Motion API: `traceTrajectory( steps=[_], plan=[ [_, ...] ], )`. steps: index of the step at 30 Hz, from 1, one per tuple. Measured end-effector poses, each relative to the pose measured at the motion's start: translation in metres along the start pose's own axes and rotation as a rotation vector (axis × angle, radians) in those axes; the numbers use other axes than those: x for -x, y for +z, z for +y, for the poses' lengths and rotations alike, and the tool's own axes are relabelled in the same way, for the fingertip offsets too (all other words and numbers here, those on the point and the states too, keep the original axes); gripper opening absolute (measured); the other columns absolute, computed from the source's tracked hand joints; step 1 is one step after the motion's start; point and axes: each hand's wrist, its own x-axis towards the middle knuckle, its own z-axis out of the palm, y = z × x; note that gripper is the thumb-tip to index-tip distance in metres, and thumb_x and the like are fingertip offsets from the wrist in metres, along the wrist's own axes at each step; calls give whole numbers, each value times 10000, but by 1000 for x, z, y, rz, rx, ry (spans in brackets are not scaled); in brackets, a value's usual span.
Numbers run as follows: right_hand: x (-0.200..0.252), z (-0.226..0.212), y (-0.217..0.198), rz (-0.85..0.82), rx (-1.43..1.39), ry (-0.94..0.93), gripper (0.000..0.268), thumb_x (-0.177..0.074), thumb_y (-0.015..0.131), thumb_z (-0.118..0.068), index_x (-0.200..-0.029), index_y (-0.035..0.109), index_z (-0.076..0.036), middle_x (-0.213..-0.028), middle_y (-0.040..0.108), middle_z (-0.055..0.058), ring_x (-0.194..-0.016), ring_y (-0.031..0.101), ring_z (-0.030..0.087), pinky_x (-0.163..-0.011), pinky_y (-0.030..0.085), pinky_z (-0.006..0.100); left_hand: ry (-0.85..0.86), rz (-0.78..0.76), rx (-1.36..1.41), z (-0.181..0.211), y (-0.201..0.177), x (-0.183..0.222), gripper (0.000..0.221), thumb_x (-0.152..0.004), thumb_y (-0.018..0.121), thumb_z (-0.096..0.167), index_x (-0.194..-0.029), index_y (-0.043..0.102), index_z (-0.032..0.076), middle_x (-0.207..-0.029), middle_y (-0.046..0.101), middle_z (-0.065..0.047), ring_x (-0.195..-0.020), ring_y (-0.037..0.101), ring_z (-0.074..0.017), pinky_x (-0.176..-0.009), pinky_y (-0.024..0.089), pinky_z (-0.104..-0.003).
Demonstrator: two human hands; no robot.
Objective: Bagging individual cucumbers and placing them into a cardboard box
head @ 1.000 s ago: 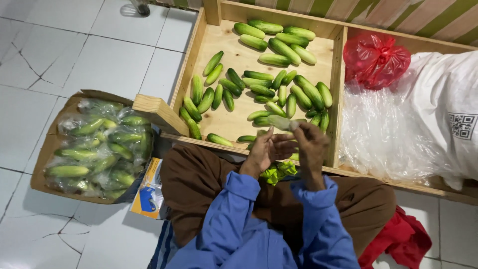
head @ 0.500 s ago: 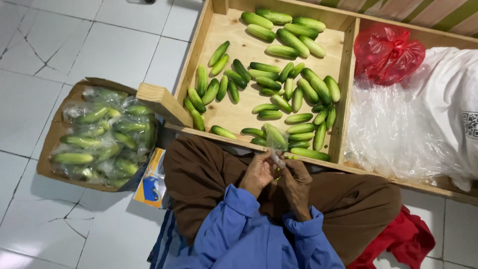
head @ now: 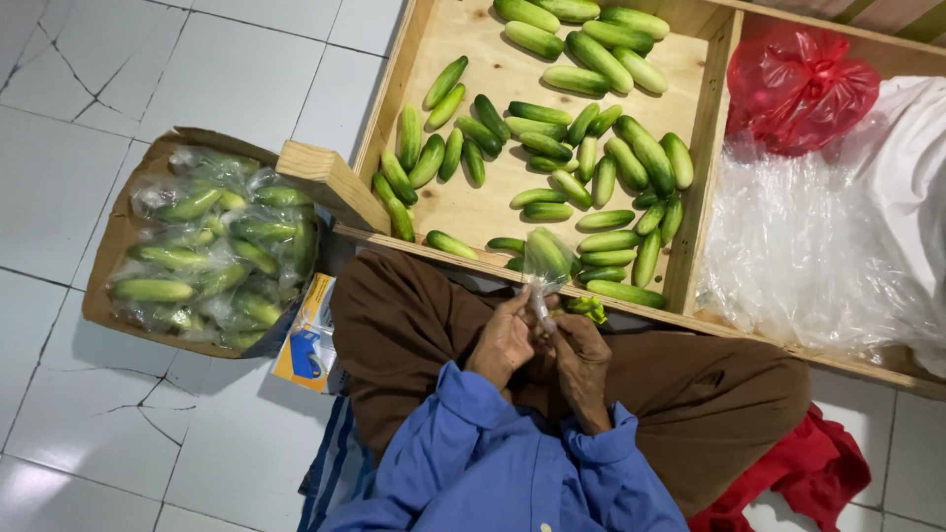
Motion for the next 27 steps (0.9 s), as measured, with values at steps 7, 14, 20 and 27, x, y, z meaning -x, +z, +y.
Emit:
traceTrajectory(
  steps=[7,14,20,27],
  plan=[
    [0,-10,-1,-10,-18,-9,31,-895,765,-3,-922,757,-17,-759,722,127,-611,684,136,-485,577,259,-29,-52,-81,-5,-2,0,452,-865,836,427,-1187,764,119,-1027,778,-43,-835,697,-222,-781,541,-386],
    [0,-1,11,15,-58,-28,67,-869,793,9,-931,771,-3,-797,710,108,-689,641,103,-561,576,291,60,-34,-203,13,-1,1,387,-862,844,290,-1198,746,125,-1007,755,-35,-837,699,-206,-746,581,-368],
    [-13,4,18,3,88,-122,90,-848,825,-17,-933,810,-44,-853,714,104,-750,670,135,-651,592,330,85,33,-161,29,4,-15,321,-833,872,220,-1111,738,131,-1013,759,-48,-837,719,-225,-751,596,-386],
    [-51,27,26,-28,390,-377,177,-844,763,24,-937,784,-126,-855,708,78,-815,728,305,-745,586,402,783,171,-882,62,57,-20,187,-856,775,170,-1032,794,106,-902,765,-98,-853,701,-252,-817,538,-387]
  ],
)
